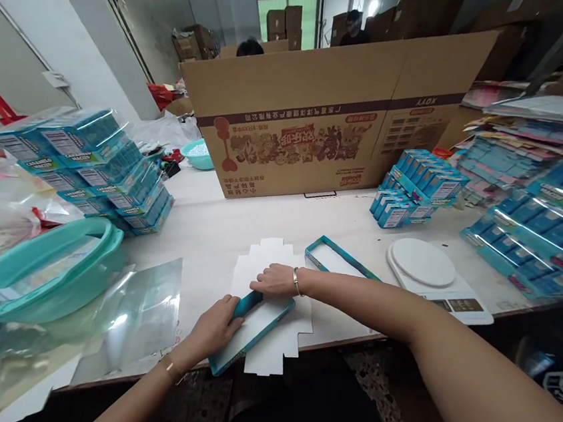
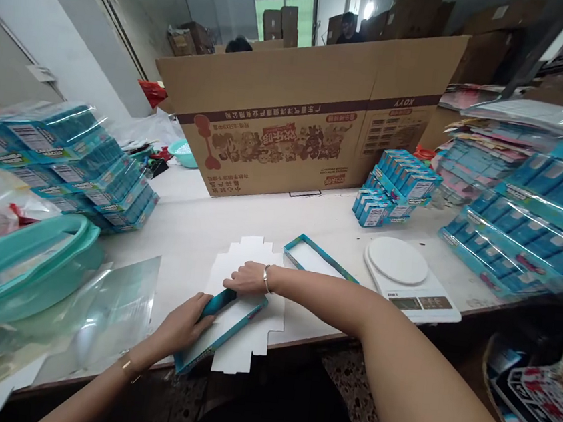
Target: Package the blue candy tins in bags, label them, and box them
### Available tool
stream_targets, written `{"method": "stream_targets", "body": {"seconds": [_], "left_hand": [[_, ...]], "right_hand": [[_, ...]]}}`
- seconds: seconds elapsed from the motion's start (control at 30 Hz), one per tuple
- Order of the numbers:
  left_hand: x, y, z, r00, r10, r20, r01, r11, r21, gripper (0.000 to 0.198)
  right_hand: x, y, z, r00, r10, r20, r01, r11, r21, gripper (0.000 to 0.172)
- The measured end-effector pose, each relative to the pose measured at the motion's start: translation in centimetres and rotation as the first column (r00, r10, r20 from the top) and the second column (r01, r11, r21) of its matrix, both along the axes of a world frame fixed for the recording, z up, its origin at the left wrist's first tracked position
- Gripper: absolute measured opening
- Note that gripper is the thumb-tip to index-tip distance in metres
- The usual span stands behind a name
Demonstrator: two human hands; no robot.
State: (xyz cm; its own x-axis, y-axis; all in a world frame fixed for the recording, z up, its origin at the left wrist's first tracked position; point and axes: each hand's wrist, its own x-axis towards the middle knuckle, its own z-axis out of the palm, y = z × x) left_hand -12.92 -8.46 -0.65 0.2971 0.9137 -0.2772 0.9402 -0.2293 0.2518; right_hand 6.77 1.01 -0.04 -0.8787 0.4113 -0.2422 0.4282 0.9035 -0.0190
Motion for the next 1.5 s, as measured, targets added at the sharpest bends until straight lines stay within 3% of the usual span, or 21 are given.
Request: {"method": "stream_targets", "body": {"seconds": [0.1,0.27,0.47,0.57,0.63,0.67,0.7,0.77,0.83,0.87,0.9,0.97,1.07,1.13,1.2,1.23,1.3,1.33,1.37,1.43,1.5], "left_hand": [[0.3,0.5,0.0,0.989,0.040,-0.144,-0.034,0.999,0.039,0.020],[0.7,0.2,0.1,0.941,-0.063,-0.332,0.082,0.996,0.046,0.033],[1.2,-0.2,0.2,0.900,-0.033,-0.435,0.060,0.997,0.048,0.040],[0.1,0.3,0.8,0.947,-0.036,-0.319,0.055,0.997,0.052,0.033],[-1.1,0.7,1.6,0.998,0.043,-0.047,-0.037,0.993,0.113,0.032],[-1.7,1.0,2.1,0.985,0.097,0.145,-0.120,0.981,0.153,0.037],[-2.3,1.3,2.4,0.928,0.148,0.343,-0.220,0.958,0.183,0.045],[-2.8,2.0,2.7,0.736,0.229,0.636,-0.423,0.891,0.168,0.061],[-2.4,2.8,2.0,0.579,0.334,0.744,-0.570,0.818,0.076,0.073],[-1.9,3.2,1.2,0.559,0.389,0.732,-0.607,0.794,0.042,0.078],[-1.1,3.6,0.3,0.581,0.437,0.687,-0.626,0.779,0.034,0.084],[0.5,4.4,-1.9,0.695,0.486,0.530,-0.618,0.781,0.094,0.095],[2.4,4.9,-4.7,0.834,0.474,0.281,-0.533,0.822,0.197,0.104],[2.5,4.7,-5.7,0.870,0.447,0.208,-0.486,0.848,0.211,0.098],[2.0,4.1,-5.9,0.882,0.424,0.206,-0.463,0.861,0.211,0.089],[1.6,3.7,-5.7,0.884,0.416,0.216,-0.458,0.864,0.210,0.085],[1.0,2.9,-5.2,0.882,0.415,0.222,-0.458,0.865,0.205,0.081],[0.8,2.4,-4.8,0.876,0.432,0.216,-0.473,0.858,0.202,0.080],[0.7,2.1,-4.5,0.864,0.461,0.204,-0.497,0.844,0.201,0.081],[0.7,1.7,-3.8,0.834,0.523,0.177,-0.550,0.811,0.198,0.084],[0.6,1.7,-3.1,0.802,0.577,0.157,-0.597,0.783,0.175,0.089]], "right_hand": [[-0.7,-0.1,0.1,0.998,0.045,0.039,-0.046,0.999,0.024,0.020],[-1.4,-0.4,0.2,0.997,0.054,0.053,-0.056,0.998,0.035,0.014],[-1.6,-1.3,0.2,0.999,-0.041,0.022,0.040,0.998,0.038,0.018],[-0.9,-2.2,0.8,0.986,-0.162,-0.023,0.163,0.985,0.048,0.021],[0.9,-2.9,1.6,0.966,-0.253,-0.059,0.256,0.965,0.052,0.021],[2.3,-3.2,2.1,0.946,-0.313,-0.081,0.318,0.947,0.051,0.022],[4.1,-3.5,2.6,0.917,-0.384,-0.103,0.391,0.919,0.047,0.025],[8.4,-3.9,3.7,0.822,-0.554,-0.134,0.562,0.826,0.031,0.028],[13.2,-3.9,4.6,0.698,-0.703,-0.134,0.712,0.701,0.032,0.027],[15.4,-3.8,4.9,0.636,-0.761,-0.126,0.770,0.637,0.038,0.028],[17.3,-3.7,5.0,0.579,-0.807,-0.114,0.815,0.578,0.044,0.028],[20.1,-3.5,4.9,0.482,-0.872,-0.085,0.876,0.479,0.050,0.026],[21.4,-4.2,4.2,0.385,-0.921,-0.064,0.923,0.382,0.058,0.022],[20.7,-5.3,3.6,0.348,-0.932,-0.103,0.936,0.339,0.096,0.026],[18.9,-6.7,3.0,0.343,-0.883,-0.320,0.939,0.335,0.081,0.032],[17.6,-7.3,2.5,0.332,-0.819,-0.467,0.930,0.367,0.017,0.033],[14.3,-8.1,1.4,0.273,-0.688,-0.673,0.842,0.509,-0.179,0.032],[12.4,-8.1,0.8,0.263,-0.675,-0.689,0.778,0.571,-0.263,0.031],[10.4,-7.9,0.1,0.289,-0.700,-0.653,0.737,0.598,-0.315,0.030],[6.5,-6.8,-1.2,0.347,-0.780,-0.521,0.777,0.550,-0.305,0.036],[3.3,-5.4,-2.2,0.347,-0.841,-0.416,0.848,0.470,-0.242,0.043]]}}
